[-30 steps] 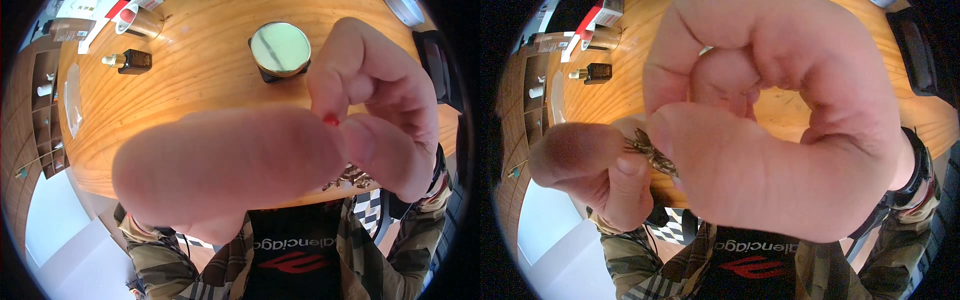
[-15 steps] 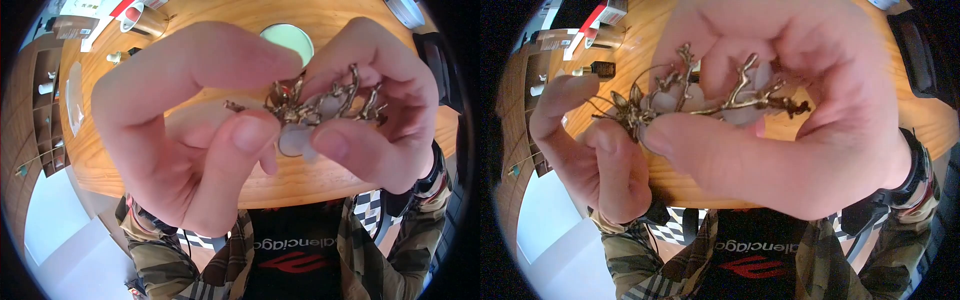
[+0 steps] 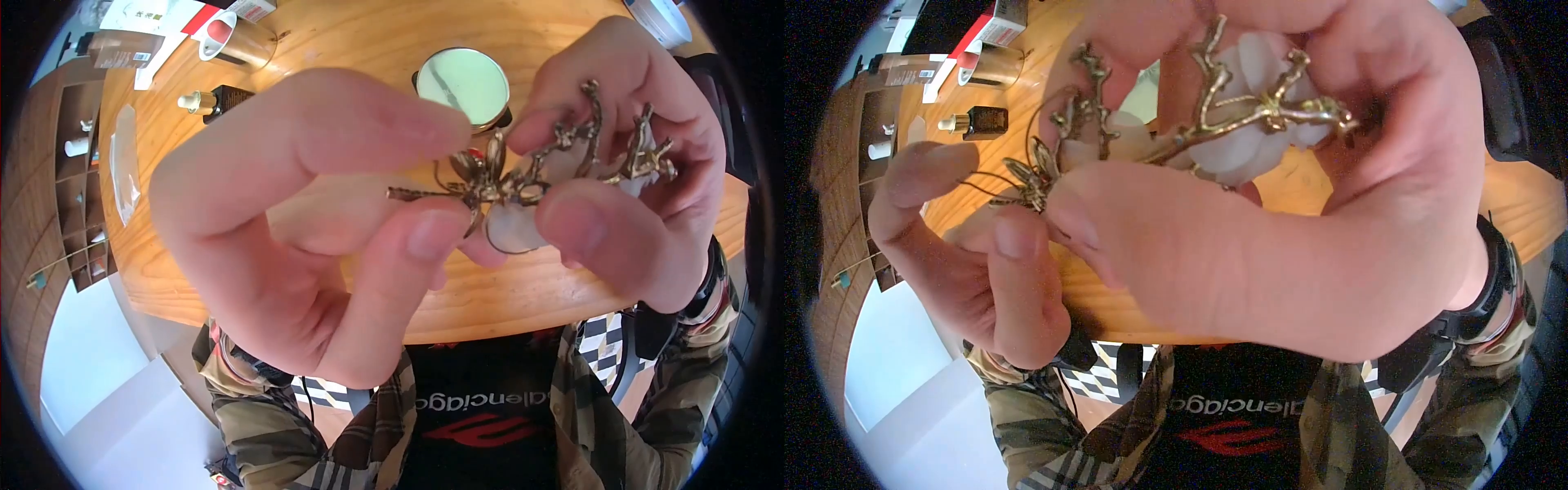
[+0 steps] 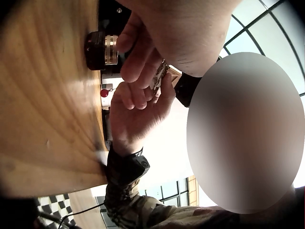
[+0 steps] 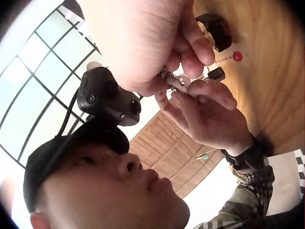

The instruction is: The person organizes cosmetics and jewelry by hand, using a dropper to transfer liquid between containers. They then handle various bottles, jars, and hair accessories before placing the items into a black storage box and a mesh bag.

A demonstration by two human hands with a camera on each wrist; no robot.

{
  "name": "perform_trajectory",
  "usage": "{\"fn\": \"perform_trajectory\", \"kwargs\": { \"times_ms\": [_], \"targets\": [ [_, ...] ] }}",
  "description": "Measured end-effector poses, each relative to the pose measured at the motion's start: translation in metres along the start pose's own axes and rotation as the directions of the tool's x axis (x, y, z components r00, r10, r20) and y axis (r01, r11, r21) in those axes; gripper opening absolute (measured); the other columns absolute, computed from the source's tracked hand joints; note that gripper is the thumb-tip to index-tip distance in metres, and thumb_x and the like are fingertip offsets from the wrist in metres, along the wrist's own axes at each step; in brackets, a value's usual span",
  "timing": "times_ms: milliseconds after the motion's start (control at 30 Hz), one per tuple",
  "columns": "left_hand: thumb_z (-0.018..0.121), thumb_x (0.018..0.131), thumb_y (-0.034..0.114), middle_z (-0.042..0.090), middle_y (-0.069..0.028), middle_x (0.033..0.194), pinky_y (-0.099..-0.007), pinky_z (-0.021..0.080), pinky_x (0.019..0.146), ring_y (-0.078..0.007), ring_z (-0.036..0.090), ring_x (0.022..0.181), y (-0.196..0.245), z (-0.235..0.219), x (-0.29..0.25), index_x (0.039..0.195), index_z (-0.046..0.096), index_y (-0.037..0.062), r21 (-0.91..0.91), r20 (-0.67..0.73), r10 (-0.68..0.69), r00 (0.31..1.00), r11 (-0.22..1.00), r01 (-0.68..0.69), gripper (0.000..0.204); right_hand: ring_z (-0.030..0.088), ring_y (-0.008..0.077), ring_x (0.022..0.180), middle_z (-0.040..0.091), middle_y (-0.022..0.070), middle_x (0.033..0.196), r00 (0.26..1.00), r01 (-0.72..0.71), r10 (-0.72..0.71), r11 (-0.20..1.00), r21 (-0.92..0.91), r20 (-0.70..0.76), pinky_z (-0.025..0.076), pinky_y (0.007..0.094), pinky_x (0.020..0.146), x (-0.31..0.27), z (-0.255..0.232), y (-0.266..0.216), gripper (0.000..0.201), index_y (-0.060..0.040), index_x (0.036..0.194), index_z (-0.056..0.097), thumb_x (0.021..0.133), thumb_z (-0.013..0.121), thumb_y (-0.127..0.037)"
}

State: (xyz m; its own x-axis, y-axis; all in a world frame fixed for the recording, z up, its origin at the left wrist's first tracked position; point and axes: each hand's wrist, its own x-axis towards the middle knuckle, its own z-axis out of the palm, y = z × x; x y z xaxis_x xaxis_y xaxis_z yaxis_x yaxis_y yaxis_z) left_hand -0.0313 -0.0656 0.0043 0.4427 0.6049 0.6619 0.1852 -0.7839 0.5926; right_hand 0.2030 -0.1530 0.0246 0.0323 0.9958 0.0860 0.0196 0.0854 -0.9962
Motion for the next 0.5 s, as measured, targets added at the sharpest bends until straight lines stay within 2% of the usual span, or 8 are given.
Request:
{"fn": "perform_trajectory", "kwargs": {
  "times_ms": [67, 133, 167, 233, 367, 433, 500],
  "targets": [
    [0.06, 0.085, 0.003, 0.047, -0.0146, 0.128, -0.0329, 0.036, 0.102, -0.0158, 0.05, 0.105, 0.003, -0.001, -0.004, 0.133, 0.036, -0.0086, 0.035, -0.015, -0.019, 1.0, 0.999, 0.019, 0.055, 0.063, 0.0089, 0.073, 0.068, 0.0095, 0.089, 1.0, -0.022, 0.022, 1.0, 0.001, -0.011, 0.048, 0.0216, 0.068, 0.0, 0.003, 0.003, 0.031, 0.0063, 0.105, 0.059, 0.083, 0.076, -0.007],
    [0.061, 0.085, 0.004, 0.045, -0.012, 0.121, -0.0325, 0.037, 0.095, -0.014, 0.047, 0.099, 0.005, 0.0, -0.006, 0.125, 0.038, -0.006, -0.353, 0.083, -0.098, 0.992, 0.928, 0.121, 0.048, 0.063, 0.0089, 0.072, 0.067, 0.0093, 0.088, 0.97, 0.209, -0.211, 0.978, -0.023, -0.125, 0.048, 0.0215, 0.065, 0.001, 0.011, 0.014, 0.031, 0.0059, 0.105, 0.059, 0.081, 0.075, -0.005],
    [0.061, 0.085, 0.004, 0.045, -0.012, 0.121, -0.0325, 0.037, 0.095, -0.014, 0.047, 0.099, 0.007, 0.005, -0.003, 0.125, 0.038, -0.006, -0.353, 0.083, -0.096, 0.992, 0.928, 0.119, 0.048, 0.063, 0.0089, 0.072, 0.067, 0.0093, 0.088, 0.969, 0.212, -0.213, 0.977, -0.023, -0.125, 0.048, 0.0215, 0.065, 0.002, 0.008, 0.015, 0.031, 0.0059, 0.105, 0.059, 0.081, 0.075, -0.005],
    [0.059, 0.086, 0.005, 0.043, -0.009, 0.11, -0.0293, 0.037, 0.089, -0.0123, 0.046, 0.091, 0.014, 0.021, 0.009, 0.118, 0.039, -0.0033, -0.291, 0.006, -0.036, 0.999, 0.956, 0.036, 0.039, 0.063, 0.0092, 0.07, 0.067, 0.0114, 0.089, 0.959, 0.272, -0.273, 0.962, 0.022, 0.07, 0.047, 0.021, 0.064, 0.003, -0.001, 0.019, 0.032, 0.0056, 0.104, 0.057, 0.079, 0.076, -0.002],
    [0.058, 0.086, 0.004, 0.044, -0.0091, 0.106, -0.0276, 0.036, 0.083, -0.0111, 0.045, 0.086, 0.02, 0.022, 0.014, 0.118, 0.038, -0.0044, -0.316, 0.028, -0.112, 0.993, 0.942, 0.115, 0.038, 0.064, 0.0109, 0.071, 0.067, 0.0141, 0.089, 0.953, 0.291, -0.288, 0.957, -0.019, 0.089, 0.048, 0.0207, 0.063, 0.004, 0.0, 0.019, 0.034, 0.0059, 0.103, 0.056, 0.077, 0.077, 0.0],
    [0.057, 0.087, 0.003, 0.044, -0.0092, 0.103, -0.0264, 0.036, 0.079, -0.0103, 0.045, 0.082, 0.023, 0.022, 0.017, 0.118, 0.038, -0.0051, -0.332, 0.044, -0.157, 0.987, 0.929, 0.162, 0.038, 0.065, 0.0122, 0.07, 0.067, 0.0162, 0.088, 0.89, 0.44, -0.437, 0.898, 0.0, 0.13, 0.048, 0.021, 0.061, 0.009, -0.002, 0.025, 0.035, 0.0076, 0.102, 0.057, 0.076, 0.078, 0.0],
    [0.056, 0.087, 0.003, 0.045, -0.0092, 0.1, -0.0253, 0.035, 0.076, -0.0095, 0.044, 0.078, 0.025, 0.022, 0.018, 0.118, 0.037, -0.0059, -0.346, 0.056, -0.204, 0.977, 0.915, 0.21, 0.037, 0.065, 0.0124, 0.07, 0.067, 0.0169, 0.089, 0.896, 0.431, -0.426, 0.902, -0.021, 0.129, 0.047, 0.0212, 0.06, 0.007, -0.002, 0.025, 0.034, 0.0083, 0.101, 0.057, 0.076, 0.078, 0.001]
  ]
}}
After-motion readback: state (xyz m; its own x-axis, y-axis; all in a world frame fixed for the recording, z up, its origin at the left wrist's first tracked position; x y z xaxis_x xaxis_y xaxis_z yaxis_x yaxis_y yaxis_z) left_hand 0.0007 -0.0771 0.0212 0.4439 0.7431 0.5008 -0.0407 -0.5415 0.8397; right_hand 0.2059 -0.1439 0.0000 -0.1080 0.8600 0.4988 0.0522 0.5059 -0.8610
